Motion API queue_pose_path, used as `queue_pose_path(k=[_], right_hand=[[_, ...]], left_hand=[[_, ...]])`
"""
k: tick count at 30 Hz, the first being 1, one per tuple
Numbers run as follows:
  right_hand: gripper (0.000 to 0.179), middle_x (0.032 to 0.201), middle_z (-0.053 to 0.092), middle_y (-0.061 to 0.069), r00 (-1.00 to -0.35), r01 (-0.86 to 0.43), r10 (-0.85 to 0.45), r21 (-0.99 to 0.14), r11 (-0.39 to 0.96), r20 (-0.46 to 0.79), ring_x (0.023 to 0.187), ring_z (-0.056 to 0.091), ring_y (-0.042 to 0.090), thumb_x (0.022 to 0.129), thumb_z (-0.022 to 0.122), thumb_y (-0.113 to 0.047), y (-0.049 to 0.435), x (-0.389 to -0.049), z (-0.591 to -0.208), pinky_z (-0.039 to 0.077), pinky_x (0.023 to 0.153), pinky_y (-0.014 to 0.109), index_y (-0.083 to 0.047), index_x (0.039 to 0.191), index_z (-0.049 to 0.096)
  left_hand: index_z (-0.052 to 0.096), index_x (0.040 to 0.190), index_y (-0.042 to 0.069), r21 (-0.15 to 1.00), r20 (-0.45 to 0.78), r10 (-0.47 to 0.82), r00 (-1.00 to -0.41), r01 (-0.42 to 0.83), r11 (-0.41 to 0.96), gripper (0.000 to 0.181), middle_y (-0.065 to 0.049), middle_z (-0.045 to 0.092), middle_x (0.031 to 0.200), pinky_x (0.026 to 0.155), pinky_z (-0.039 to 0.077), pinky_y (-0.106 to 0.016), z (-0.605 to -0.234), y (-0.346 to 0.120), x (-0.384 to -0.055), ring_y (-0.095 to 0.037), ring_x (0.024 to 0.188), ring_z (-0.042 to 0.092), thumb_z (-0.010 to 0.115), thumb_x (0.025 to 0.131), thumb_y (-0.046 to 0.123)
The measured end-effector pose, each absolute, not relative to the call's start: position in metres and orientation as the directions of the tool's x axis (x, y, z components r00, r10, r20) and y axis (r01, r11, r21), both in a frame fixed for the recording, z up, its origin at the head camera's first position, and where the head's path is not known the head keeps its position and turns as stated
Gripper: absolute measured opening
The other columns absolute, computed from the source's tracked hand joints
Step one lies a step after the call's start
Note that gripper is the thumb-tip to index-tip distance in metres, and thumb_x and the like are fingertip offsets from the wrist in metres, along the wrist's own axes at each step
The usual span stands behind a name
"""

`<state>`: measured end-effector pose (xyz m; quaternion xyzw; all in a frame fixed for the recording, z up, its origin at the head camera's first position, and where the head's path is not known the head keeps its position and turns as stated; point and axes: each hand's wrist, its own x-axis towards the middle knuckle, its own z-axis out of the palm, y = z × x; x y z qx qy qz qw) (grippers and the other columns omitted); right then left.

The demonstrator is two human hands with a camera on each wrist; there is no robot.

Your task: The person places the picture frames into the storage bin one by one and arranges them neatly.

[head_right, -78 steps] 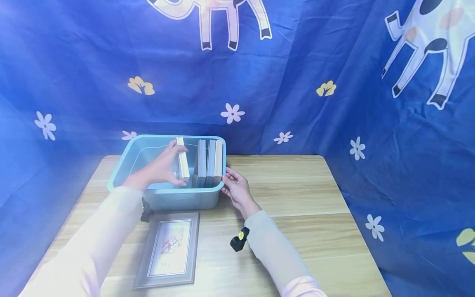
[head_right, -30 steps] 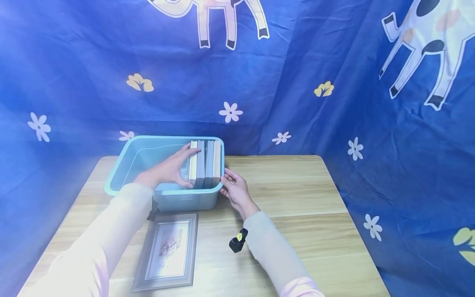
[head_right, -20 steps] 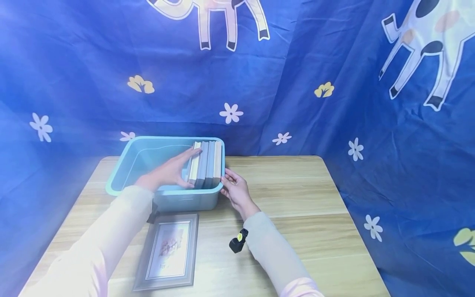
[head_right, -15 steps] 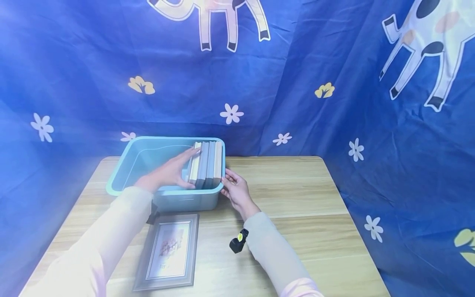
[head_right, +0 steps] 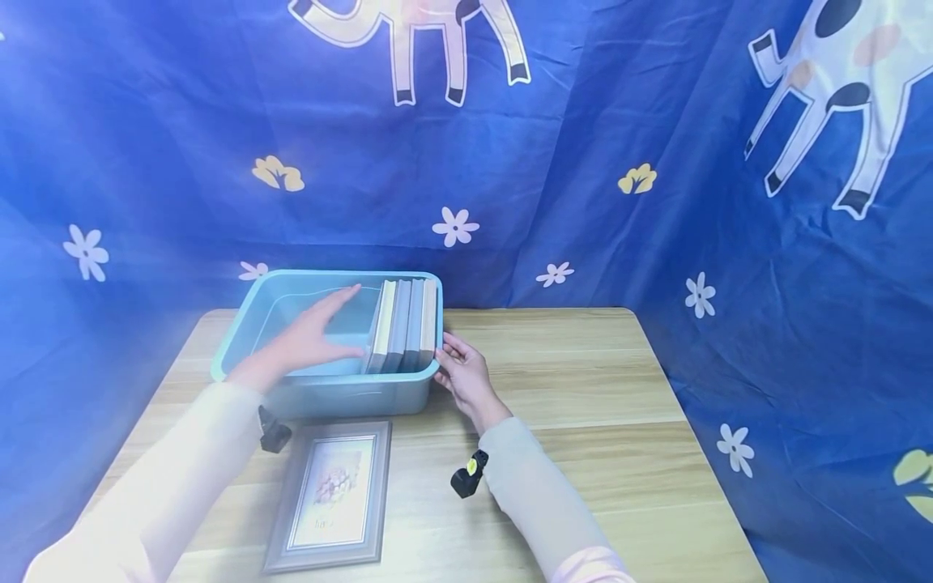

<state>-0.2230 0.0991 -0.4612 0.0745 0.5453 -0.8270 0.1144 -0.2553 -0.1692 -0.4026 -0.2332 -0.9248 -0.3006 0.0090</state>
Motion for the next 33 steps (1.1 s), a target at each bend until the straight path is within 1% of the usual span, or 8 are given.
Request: queue_pose_path(k=[4, 11, 14, 18, 21, 24, 29, 33], right_hand=[[0.042, 0.100, 0.051, 0.001, -0.963, 0.269, -0.111, -0.884, -0.382, -0.245, 0.072, 0.052, 0.006, 0.095, 0.053, 0.002, 0.099, -0.222, -0.462, 0.048, 0.057, 0.014, 0.001, 0.137, 0.047], [0.043, 0.101, 0.050, 0.001, -0.967, 0.254, -0.121, -0.886, -0.389, -0.224, 0.072, 0.052, 0.006, 0.096, 0.051, 0.003, 0.100, -0.221, -0.462, 0.048, 0.057, 0.014, 0.003, 0.139, 0.044], [0.043, 0.101, 0.050, 0.001, -0.965, 0.261, -0.123, -0.884, -0.388, -0.231, 0.072, 0.052, 0.006, 0.096, 0.051, 0.003, 0.100, -0.221, -0.462, 0.048, 0.057, 0.014, 0.002, 0.139, 0.045], [0.043, 0.102, 0.050, 0.001, -0.964, 0.267, -0.123, -0.881, -0.391, -0.237, 0.073, 0.052, 0.006, 0.096, 0.051, 0.003, 0.100, -0.221, -0.461, 0.048, 0.057, 0.014, 0.001, 0.139, 0.045], [0.044, 0.102, 0.051, 0.001, -0.963, 0.268, -0.120, -0.878, -0.397, -0.240, 0.074, 0.052, 0.006, 0.095, 0.051, 0.004, 0.100, -0.221, -0.460, 0.048, 0.057, 0.014, 0.001, 0.138, 0.045], [0.044, 0.102, 0.051, 0.001, -0.963, 0.271, -0.120, -0.877, -0.398, -0.243, 0.073, 0.053, 0.006, 0.095, 0.052, 0.004, 0.100, -0.221, -0.459, 0.048, 0.057, 0.014, 0.000, 0.138, 0.046], [0.043, 0.102, 0.051, 0.002, -0.965, 0.260, -0.124, -0.880, -0.398, -0.229, 0.072, 0.053, 0.006, 0.096, 0.051, 0.003, 0.100, -0.222, -0.461, 0.049, 0.057, 0.014, 0.002, 0.139, 0.044], [0.043, 0.103, 0.051, 0.002, -0.965, 0.263, -0.120, -0.879, -0.398, -0.234, 0.072, 0.053, 0.007, 0.096, 0.052, 0.002, 0.100, -0.222, -0.461, 0.048, 0.058, 0.014, 0.001, 0.138, 0.045]], left_hand=[[0.021, 0.153, 0.023, 0.550, 0.201, 0.348, -0.916, 0.400, 0.734, 0.101, -0.015, 0.025, 0.153, 0.105, 0.026, -0.064, -0.399, -0.177, -0.242, -0.039, 0.137, 0.024, 0.076, 0.075, 0.053], [0.037, 0.147, 0.012, 0.558, 0.352, 0.131, -0.927, 0.320, 0.766, 0.089, -0.015, 0.037, 0.146, 0.100, 0.034, -0.062, -0.400, -0.184, -0.212, -0.039, 0.130, 0.035, 0.077, 0.076, 0.049], [0.043, 0.143, 0.009, 0.537, 0.417, 0.030, -0.909, 0.273, 0.798, 0.088, -0.015, 0.040, 0.143, 0.098, 0.035, -0.062, -0.403, -0.185, -0.197, -0.040, 0.128, 0.037, 0.078, 0.074, 0.049], [0.048, 0.139, 0.005, 0.500, 0.513, -0.068, -0.856, 0.233, 0.834, 0.087, -0.017, 0.041, 0.141, 0.096, 0.035, -0.062, -0.407, -0.184, -0.180, -0.041, 0.125, 0.039, 0.081, 0.069, 0.046], [0.046, 0.139, 0.004, 0.498, 0.554, -0.129, -0.822, 0.203, 0.843, 0.092, -0.019, 0.038, 0.143, 0.095, 0.034, -0.062, -0.412, -0.181, -0.168, -0.043, 0.125, 0.037, 0.082, 0.065, 0.046], [0.041, 0.143, 0.003, 0.512, 0.553, -0.196, -0.810, 0.145, 0.847, 0.101, -0.020, 0.030, 0.147, 0.096, 0.030, -0.064, -0.417, -0.177, -0.158, -0.044, 0.128, 0.031, 0.082, 0.063, 0.049], [0.027, 0.150, 0.004, 0.536, 0.537, -0.291, -0.791, 0.054, 0.843, 0.117, -0.020, 0.014, 0.153, 0.103, 0.019, -0.062, -0.427, -0.172, -0.142, -0.041, 0.136, 0.017, 0.084, 0.059, 0.053], [0.016, 0.152, 0.003, 0.561, 0.498, -0.350, -0.793, -0.013, 0.828, 0.128, -0.018, -0.004, 0.156, 0.108, 0.006, -0.061, -0.433, -0.170, -0.130, -0.035, 0.141, 0.000, 0.085, 0.058, 0.055]])
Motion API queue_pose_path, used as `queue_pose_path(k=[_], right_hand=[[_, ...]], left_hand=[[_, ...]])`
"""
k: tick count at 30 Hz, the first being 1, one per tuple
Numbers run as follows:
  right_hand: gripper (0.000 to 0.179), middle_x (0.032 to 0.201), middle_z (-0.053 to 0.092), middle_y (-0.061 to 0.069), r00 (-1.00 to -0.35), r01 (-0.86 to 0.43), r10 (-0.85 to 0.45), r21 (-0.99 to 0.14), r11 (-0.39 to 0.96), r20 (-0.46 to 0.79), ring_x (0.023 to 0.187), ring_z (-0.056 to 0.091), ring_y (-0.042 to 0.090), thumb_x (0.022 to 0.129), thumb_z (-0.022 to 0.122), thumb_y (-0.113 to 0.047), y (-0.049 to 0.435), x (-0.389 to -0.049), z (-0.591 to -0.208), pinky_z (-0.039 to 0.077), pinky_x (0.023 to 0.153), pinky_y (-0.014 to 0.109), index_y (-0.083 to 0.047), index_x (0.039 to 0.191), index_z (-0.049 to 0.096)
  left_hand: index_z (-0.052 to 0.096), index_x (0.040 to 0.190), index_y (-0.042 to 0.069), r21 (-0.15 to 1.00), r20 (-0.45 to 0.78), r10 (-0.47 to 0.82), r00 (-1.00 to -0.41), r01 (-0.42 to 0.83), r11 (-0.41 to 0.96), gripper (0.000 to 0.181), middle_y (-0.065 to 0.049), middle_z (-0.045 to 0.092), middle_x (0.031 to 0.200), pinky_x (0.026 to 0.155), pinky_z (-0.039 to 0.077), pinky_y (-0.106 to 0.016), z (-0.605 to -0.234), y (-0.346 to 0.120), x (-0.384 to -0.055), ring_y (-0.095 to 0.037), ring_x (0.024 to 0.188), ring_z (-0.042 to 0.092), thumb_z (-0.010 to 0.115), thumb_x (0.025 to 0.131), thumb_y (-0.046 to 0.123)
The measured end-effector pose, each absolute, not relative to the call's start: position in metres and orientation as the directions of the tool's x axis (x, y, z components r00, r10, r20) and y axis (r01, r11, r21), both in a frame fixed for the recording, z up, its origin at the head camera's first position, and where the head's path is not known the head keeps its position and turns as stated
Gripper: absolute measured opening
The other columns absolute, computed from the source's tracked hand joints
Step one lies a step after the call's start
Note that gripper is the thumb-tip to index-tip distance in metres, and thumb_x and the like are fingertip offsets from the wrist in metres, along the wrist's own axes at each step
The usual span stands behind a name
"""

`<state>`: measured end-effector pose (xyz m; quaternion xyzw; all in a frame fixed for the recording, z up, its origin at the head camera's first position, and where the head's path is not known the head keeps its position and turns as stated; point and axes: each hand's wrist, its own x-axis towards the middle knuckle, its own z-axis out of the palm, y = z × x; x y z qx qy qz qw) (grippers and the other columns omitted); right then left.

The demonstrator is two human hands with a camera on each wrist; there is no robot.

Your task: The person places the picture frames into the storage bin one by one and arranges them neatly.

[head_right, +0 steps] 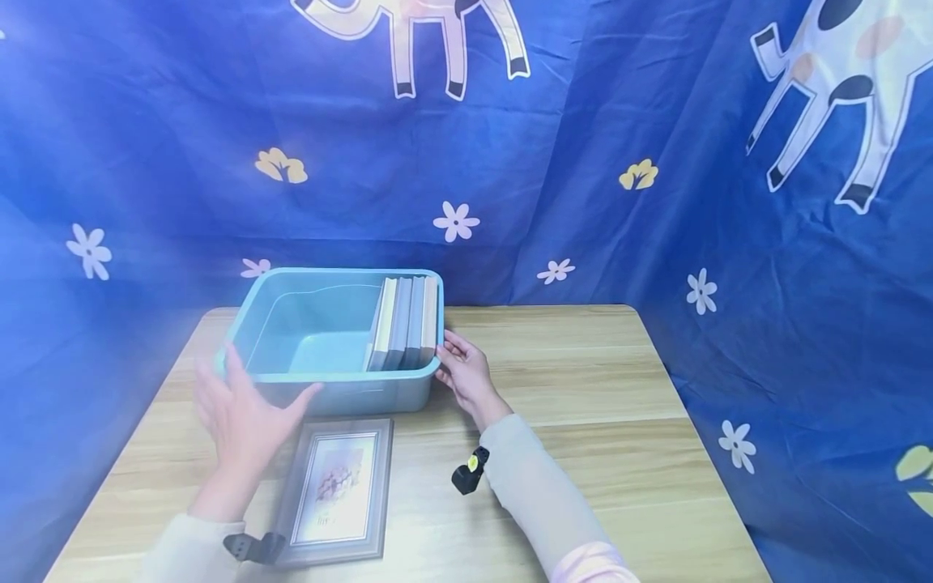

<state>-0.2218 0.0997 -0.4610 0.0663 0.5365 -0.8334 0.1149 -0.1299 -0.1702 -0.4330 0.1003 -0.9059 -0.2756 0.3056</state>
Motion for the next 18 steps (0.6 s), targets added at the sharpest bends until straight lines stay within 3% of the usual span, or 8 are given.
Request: queue_pose_path(k=[7, 18], right_hand=[[0.043, 0.101, 0.050, 0.001, -0.966, 0.257, -0.111, -0.883, -0.393, -0.232, 0.070, 0.052, 0.006, 0.096, 0.052, 0.002, 0.098, -0.223, -0.461, 0.048, 0.057, 0.014, 0.002, 0.138, 0.046], [0.042, 0.101, 0.050, 0.001, -0.967, 0.256, -0.095, -0.884, -0.391, -0.238, 0.071, 0.053, 0.006, 0.096, 0.052, 0.002, 0.095, -0.225, -0.460, 0.048, 0.057, 0.014, 0.001, 0.138, 0.046]], left_hand=[[-0.009, 0.152, 0.007, 0.600, 0.333, -0.440, -0.834, -0.172, 0.781, 0.140, -0.014, -0.032, 0.150, 0.108, -0.009, -0.061, -0.454, -0.168, -0.116, -0.032, 0.137, -0.025, 0.079, 0.060, 0.066], [-0.019, 0.147, 0.003, 0.575, 0.115, -0.508, -0.854, -0.360, 0.735, 0.144, -0.021, -0.040, 0.143, 0.102, -0.012, -0.070, -0.499, -0.152, -0.107, -0.035, 0.131, -0.034, 0.069, 0.061, 0.077]])
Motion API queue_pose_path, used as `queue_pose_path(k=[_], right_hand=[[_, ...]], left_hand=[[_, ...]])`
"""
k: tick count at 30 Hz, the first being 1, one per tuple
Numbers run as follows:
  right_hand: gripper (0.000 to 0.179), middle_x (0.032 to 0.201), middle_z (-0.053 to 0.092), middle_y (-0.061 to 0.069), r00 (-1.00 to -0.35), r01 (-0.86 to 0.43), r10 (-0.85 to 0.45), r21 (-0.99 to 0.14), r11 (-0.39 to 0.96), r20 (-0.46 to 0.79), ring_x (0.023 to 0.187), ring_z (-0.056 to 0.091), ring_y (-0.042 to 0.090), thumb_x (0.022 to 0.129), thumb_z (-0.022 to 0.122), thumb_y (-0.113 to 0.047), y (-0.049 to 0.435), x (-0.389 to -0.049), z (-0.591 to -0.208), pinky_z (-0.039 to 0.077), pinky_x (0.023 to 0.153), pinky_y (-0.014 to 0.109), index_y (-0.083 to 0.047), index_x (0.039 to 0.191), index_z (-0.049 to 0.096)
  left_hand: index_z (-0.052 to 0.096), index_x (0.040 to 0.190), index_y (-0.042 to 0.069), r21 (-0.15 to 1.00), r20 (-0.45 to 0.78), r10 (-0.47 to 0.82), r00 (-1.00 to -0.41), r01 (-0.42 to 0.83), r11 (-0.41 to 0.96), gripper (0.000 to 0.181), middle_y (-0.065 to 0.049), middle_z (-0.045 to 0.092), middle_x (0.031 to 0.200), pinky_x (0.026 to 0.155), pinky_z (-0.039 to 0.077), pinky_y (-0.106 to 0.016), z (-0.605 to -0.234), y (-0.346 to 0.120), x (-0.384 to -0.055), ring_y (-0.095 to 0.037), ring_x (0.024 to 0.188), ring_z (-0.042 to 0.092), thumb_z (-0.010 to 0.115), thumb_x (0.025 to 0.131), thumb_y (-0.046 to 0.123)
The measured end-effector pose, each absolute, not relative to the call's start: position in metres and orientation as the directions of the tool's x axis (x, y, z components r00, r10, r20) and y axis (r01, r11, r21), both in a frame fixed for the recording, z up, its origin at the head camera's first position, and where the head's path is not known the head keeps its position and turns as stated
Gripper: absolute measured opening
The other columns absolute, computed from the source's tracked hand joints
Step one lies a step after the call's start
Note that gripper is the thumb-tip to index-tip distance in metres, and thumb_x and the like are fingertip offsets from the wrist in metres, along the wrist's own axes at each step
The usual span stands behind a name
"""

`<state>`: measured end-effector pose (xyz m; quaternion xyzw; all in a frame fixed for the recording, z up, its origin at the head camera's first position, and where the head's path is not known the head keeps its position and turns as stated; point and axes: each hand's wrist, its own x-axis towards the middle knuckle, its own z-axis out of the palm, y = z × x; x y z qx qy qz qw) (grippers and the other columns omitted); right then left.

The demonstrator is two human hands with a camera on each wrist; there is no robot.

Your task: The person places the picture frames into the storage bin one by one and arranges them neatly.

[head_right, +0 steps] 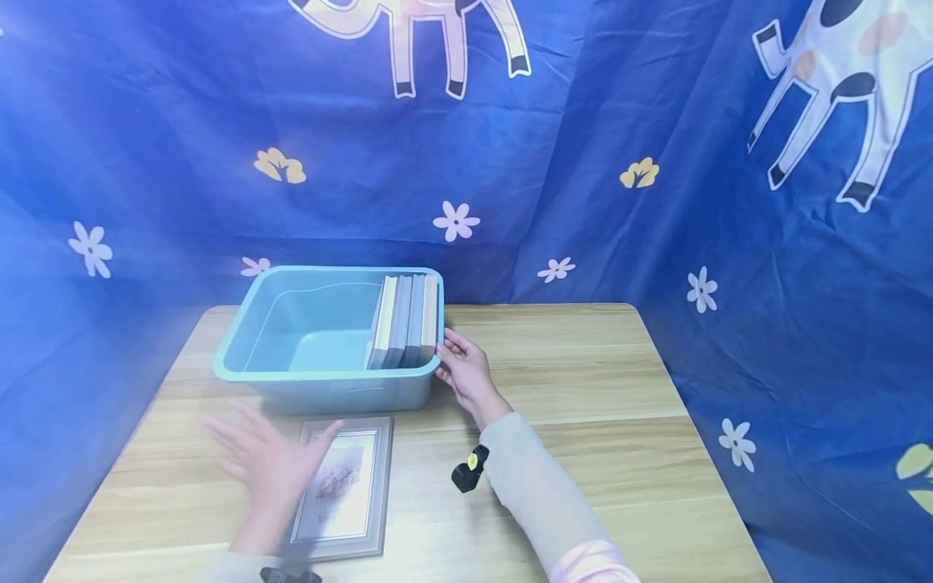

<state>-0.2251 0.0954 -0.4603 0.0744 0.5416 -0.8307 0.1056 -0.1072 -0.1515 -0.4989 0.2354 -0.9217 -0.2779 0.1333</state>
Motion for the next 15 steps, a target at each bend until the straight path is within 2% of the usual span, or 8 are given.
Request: queue_pose_path(k=[8, 15], right_hand=[[0.043, 0.102, 0.049, 0.001, -0.965, 0.260, -0.104, -0.880, -0.397, -0.239, 0.071, 0.053, 0.006, 0.096, 0.052, 0.001, 0.095, -0.225, -0.460, 0.048, 0.057, 0.014, 0.001, 0.138, 0.046], [0.042, 0.101, 0.049, 0.002, -0.968, 0.251, -0.097, -0.884, -0.395, -0.232, 0.071, 0.052, 0.006, 0.096, 0.052, 0.001, 0.095, -0.225, -0.460, 0.048, 0.057, 0.014, 0.002, 0.138, 0.046]], left_hand=[[-0.016, 0.147, -0.002, 0.524, 0.033, -0.444, -0.896, -0.362, 0.771, 0.143, -0.030, -0.038, 0.140, 0.098, -0.007, -0.076, -0.521, -0.134, -0.106, -0.042, 0.129, -0.033, 0.063, 0.062, 0.081], [-0.013, 0.147, -0.004, 0.464, -0.064, -0.447, -0.892, -0.423, 0.778, 0.143, -0.036, -0.033, 0.139, 0.099, -0.008, -0.075, -0.534, -0.124, -0.115, -0.049, 0.130, -0.028, 0.062, 0.062, 0.083]])
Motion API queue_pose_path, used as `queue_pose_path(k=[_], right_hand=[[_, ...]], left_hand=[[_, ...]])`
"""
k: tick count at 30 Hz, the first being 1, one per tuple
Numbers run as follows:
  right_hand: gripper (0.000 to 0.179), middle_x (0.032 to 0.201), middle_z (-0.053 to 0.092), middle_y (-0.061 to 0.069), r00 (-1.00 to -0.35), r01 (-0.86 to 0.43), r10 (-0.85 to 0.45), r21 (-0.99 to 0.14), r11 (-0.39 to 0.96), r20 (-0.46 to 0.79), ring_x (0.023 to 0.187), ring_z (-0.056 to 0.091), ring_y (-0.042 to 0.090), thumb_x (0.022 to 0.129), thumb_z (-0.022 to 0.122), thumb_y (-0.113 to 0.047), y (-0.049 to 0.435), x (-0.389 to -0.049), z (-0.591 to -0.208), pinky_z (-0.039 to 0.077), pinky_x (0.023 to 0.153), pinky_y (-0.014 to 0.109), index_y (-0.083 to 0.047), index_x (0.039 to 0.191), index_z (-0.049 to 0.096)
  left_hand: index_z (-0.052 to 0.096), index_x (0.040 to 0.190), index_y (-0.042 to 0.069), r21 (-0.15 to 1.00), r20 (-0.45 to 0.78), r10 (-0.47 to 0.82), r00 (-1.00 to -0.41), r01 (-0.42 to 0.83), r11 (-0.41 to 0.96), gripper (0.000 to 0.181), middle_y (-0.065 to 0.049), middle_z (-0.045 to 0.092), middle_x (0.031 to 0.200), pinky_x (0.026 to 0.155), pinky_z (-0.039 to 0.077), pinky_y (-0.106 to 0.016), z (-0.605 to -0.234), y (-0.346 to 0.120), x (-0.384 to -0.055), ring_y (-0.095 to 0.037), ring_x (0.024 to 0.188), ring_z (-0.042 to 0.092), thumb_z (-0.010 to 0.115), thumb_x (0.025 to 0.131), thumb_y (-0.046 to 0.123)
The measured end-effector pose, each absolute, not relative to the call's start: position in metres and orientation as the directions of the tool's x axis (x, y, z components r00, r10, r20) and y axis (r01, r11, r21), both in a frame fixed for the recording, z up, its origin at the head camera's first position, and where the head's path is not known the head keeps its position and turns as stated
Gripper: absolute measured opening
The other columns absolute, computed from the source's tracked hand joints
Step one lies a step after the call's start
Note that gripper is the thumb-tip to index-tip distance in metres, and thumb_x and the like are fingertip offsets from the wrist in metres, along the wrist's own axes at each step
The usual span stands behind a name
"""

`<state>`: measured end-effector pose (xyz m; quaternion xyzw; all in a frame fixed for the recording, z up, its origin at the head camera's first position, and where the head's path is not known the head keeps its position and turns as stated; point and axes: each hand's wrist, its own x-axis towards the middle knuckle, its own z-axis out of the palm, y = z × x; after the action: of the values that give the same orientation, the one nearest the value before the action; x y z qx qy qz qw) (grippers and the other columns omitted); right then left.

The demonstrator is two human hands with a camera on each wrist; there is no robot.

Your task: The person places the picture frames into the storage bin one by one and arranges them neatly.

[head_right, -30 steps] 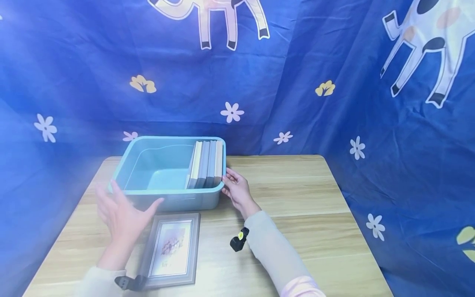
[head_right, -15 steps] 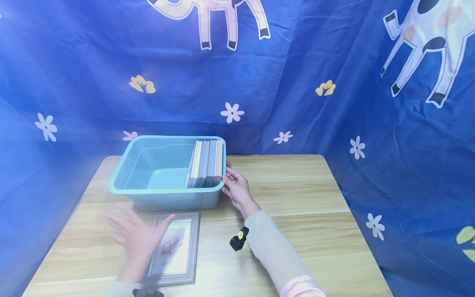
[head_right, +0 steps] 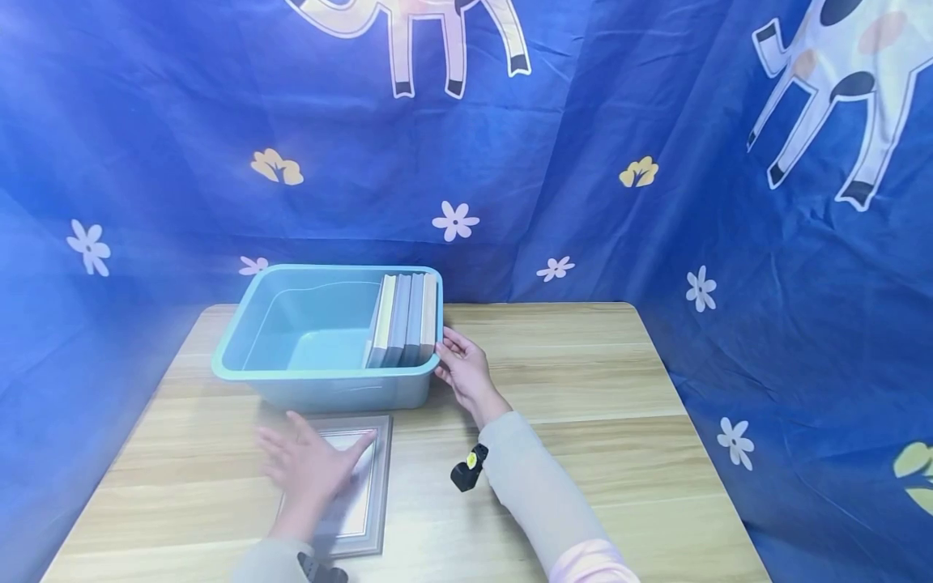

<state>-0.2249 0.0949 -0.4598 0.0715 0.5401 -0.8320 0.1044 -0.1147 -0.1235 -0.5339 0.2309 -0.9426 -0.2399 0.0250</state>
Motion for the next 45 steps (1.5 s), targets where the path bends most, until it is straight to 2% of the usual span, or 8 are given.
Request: queue_pose_path(k=[8, 15, 23, 30, 39, 45], right_hand=[[0.043, 0.101, 0.050, 0.001, -0.968, 0.253, -0.096, -0.880, -0.402, -0.234, 0.070, 0.053, 0.006, 0.096, 0.053, 0.001, 0.096, -0.226, -0.462, 0.048, 0.057, 0.014, 0.002, 0.138, 0.046], [0.042, 0.099, 0.049, 0.001, -0.969, 0.249, -0.100, -0.882, -0.399, -0.228, 0.069, 0.052, 0.006, 0.096, 0.053, 0.001, 0.096, -0.226, -0.461, 0.048, 0.057, 0.014, 0.003, 0.137, 0.046], [0.042, 0.099, 0.049, 0.001, -0.965, 0.261, -0.088, -0.878, -0.402, -0.246, 0.069, 0.052, 0.006, 0.095, 0.053, 0.001, 0.096, -0.226, -0.462, 0.048, 0.056, 0.014, 0.001, 0.137, 0.048], [0.042, 0.100, 0.049, 0.001, -0.966, 0.259, -0.089, -0.878, -0.402, -0.244, 0.069, 0.053, 0.006, 0.096, 0.052, 0.002, 0.096, -0.227, -0.462, 0.048, 0.056, 0.014, 0.002, 0.138, 0.046], [0.042, 0.101, 0.050, 0.001, -0.965, 0.263, -0.089, -0.879, -0.397, -0.248, 0.070, 0.053, 0.006, 0.096, 0.052, 0.001, 0.093, -0.226, -0.460, 0.049, 0.057, 0.014, 0.001, 0.138, 0.046], [0.042, 0.102, 0.050, 0.002, -0.965, 0.262, -0.088, -0.879, -0.399, -0.248, 0.070, 0.053, 0.006, 0.096, 0.053, 0.001, 0.093, -0.228, -0.460, 0.048, 0.057, 0.014, 0.001, 0.138, 0.046]], left_hand=[[-0.019, 0.145, -0.005, 0.437, -0.191, -0.420, -0.887, -0.460, 0.773, 0.145, -0.040, -0.033, 0.137, 0.095, -0.019, -0.073, -0.538, -0.112, -0.125, -0.052, 0.125, -0.031, 0.055, 0.061, 0.088], [-0.016, 0.144, -0.009, 0.427, -0.257, -0.414, -0.873, -0.487, 0.762, 0.149, -0.043, -0.031, 0.136, 0.091, -0.018, -0.077, -0.536, -0.106, -0.131, -0.059, 0.124, -0.028, 0.060, 0.058, 0.086], [-0.016, 0.142, -0.013, 0.405, -0.317, -0.442, -0.839, -0.541, 0.737, 0.157, -0.045, -0.030, 0.135, 0.084, -0.018, -0.080, -0.534, -0.103, -0.142, -0.059, 0.122, -0.030, 0.063, 0.051, 0.087], [-0.019, 0.142, -0.011, 0.348, -0.361, -0.490, -0.794, -0.602, 0.719, 0.164, -0.044, -0.030, 0.136, 0.084, -0.016, -0.082, -0.537, -0.101, -0.152, -0.057, 0.123, -0.030, 0.070, 0.043, 0.085], [-0.019, 0.140, -0.015, 0.357, -0.406, -0.478, -0.779, -0.616, 0.702, 0.157, -0.049, -0.024, 0.134, 0.084, -0.009, -0.085, -0.532, -0.102, -0.158, -0.062, 0.126, -0.019, 0.077, 0.053, 0.074], [-0.016, 0.140, -0.016, 0.340, -0.412, -0.467, -0.783, -0.607, 0.718, 0.154, -0.050, -0.020, 0.135, 0.085, -0.005, -0.086, -0.528, -0.103, -0.161, -0.063, 0.127, -0.015, 0.080, 0.054, 0.069]])
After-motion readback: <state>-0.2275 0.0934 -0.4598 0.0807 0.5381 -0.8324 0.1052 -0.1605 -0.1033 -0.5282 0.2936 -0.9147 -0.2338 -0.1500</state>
